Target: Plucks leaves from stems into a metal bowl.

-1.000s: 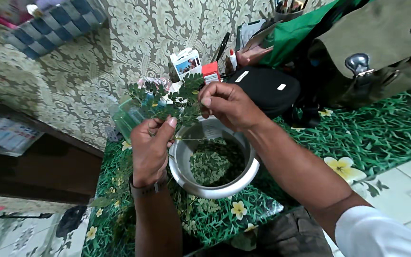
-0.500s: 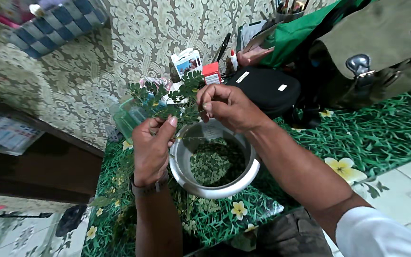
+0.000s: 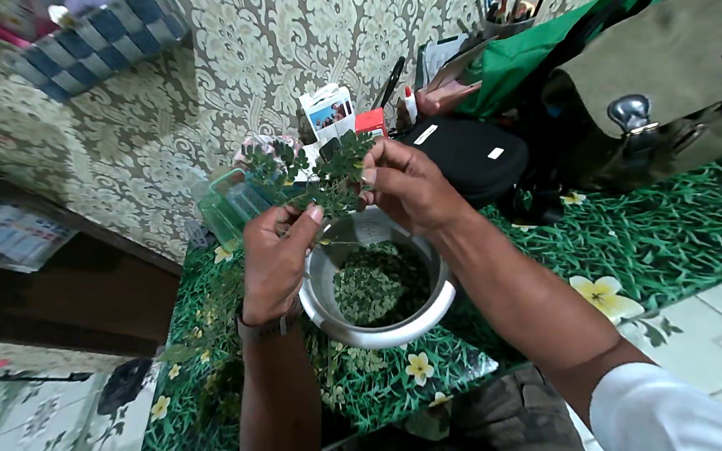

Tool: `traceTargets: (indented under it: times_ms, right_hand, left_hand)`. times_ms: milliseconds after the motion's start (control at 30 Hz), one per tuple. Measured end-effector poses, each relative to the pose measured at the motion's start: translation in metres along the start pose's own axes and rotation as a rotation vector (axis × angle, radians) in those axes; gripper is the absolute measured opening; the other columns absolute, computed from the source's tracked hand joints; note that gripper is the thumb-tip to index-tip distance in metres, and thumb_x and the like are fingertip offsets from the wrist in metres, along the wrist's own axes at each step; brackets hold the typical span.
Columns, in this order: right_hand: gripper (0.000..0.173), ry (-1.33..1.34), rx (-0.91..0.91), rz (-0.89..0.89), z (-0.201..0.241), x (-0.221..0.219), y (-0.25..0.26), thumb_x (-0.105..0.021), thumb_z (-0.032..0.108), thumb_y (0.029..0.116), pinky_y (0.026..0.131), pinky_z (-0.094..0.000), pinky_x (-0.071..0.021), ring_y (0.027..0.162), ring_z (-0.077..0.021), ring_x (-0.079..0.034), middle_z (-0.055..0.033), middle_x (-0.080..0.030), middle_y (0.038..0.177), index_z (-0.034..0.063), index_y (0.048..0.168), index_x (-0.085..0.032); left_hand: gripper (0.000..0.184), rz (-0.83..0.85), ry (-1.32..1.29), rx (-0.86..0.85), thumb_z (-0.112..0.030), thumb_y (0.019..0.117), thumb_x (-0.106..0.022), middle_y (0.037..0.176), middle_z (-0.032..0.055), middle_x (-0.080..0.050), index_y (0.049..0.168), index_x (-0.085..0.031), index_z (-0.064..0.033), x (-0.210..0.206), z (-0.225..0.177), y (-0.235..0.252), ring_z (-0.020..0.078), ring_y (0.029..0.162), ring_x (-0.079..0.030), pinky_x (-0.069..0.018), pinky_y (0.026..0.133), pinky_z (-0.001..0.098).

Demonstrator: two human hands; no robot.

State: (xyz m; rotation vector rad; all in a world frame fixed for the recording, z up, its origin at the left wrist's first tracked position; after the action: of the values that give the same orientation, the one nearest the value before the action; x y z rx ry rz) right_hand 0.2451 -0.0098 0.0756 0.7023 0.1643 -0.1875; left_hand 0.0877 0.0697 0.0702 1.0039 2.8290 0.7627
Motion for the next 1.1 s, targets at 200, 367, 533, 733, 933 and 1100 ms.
traceTargets:
  times_ms: [200,367,533,733,933,1100]
  right_hand:
    - [0.010,-0.153,-0.064,0.097,-0.011,-0.005,-0.001,-0.059,0.012,0.0936,0.068,-0.0282,-0.0568,0.076,-0.0081,-0.063,-0.0026,-0.065,0.092,0.0058,0.099,-0.063]
    - [0.009,-0.029,-0.027,-0.018,-0.003,0.003,-0.001,-0.052,0.010,0.0934,0.059,-0.0198,-0.0498,0.064,-0.0023,-0.054,0.0044,-0.058,0.080,0.0163,0.088,-0.057]
    - [0.020,-0.163,-0.060,0.107,-0.008,-0.007,-0.002,-0.062,0.015,0.0942,0.077,-0.0292,-0.0581,0.084,-0.0084,-0.065,-0.0028,-0.068,0.097,0.0033,0.110,-0.064]
    - [0.009,-0.007,-0.076,-0.027,-0.009,0.005,0.000,-0.052,0.011,0.0946,0.069,-0.0240,-0.0538,0.077,-0.0057,-0.062,0.0008,-0.066,0.092,0.0111,0.096,-0.061]
    - [0.015,-0.057,-0.077,0.023,-0.006,0.011,0.003,-0.055,0.023,0.1002,0.078,-0.0290,-0.0573,0.087,-0.0072,-0.064,0.0034,-0.066,0.100,0.0132,0.103,-0.067]
    - [0.006,-0.143,-0.041,0.123,-0.005,-0.002,0.001,-0.062,0.008,0.0903,0.073,-0.0262,-0.0573,0.085,-0.0060,-0.062,0.0011,-0.064,0.104,0.0103,0.095,-0.064]
  left_hand:
    - [0.007,0.017,0.006,-0.020,-0.014,0.0953,-0.071,0.071,-0.0053,-0.064,0.088,-0.069,-0.0140,-0.003,-0.001,0.001,0.0024,0.056,-0.057,-0.0501,0.052,0.0174]
    - [0.007,-0.001,0.018,-0.011,-0.014,0.0950,-0.070,0.070,-0.0060,-0.064,0.088,-0.070,-0.0146,-0.003,-0.001,0.000,0.0019,0.056,-0.056,-0.0499,0.052,0.0170]
    - [0.006,-0.006,0.088,-0.005,-0.013,0.0948,-0.070,0.071,-0.0073,-0.065,0.089,-0.070,-0.0149,-0.006,-0.003,-0.001,0.0002,0.055,-0.056,-0.0496,0.051,0.0162]
    - [0.005,-0.002,0.150,0.012,-0.014,0.0955,-0.070,0.073,-0.0071,-0.065,0.091,-0.069,-0.0139,-0.007,-0.001,-0.001,0.0006,0.056,-0.056,-0.0493,0.051,0.0170]
    - [0.008,-0.037,0.020,-0.002,-0.012,0.0963,-0.069,0.072,-0.0056,-0.065,0.089,-0.067,-0.0141,0.001,0.000,0.001,0.0021,0.056,-0.058,-0.0514,0.052,0.0175]
    - [0.008,-0.026,0.014,-0.016,-0.013,0.0959,-0.070,0.071,-0.0054,-0.064,0.089,-0.068,-0.0145,0.000,-0.001,0.001,0.0019,0.055,-0.057,-0.0501,0.052,0.0170]
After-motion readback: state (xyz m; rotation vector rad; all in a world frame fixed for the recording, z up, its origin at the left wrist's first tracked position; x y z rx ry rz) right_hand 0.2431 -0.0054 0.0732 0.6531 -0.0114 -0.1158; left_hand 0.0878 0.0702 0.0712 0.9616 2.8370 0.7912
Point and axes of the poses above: each hand's wrist, its own y-axis towards the middle knuckle, its own x-axis out of the back of the hand, z = x × y, the point moved 10 cm from there along y, towards the middle knuckle
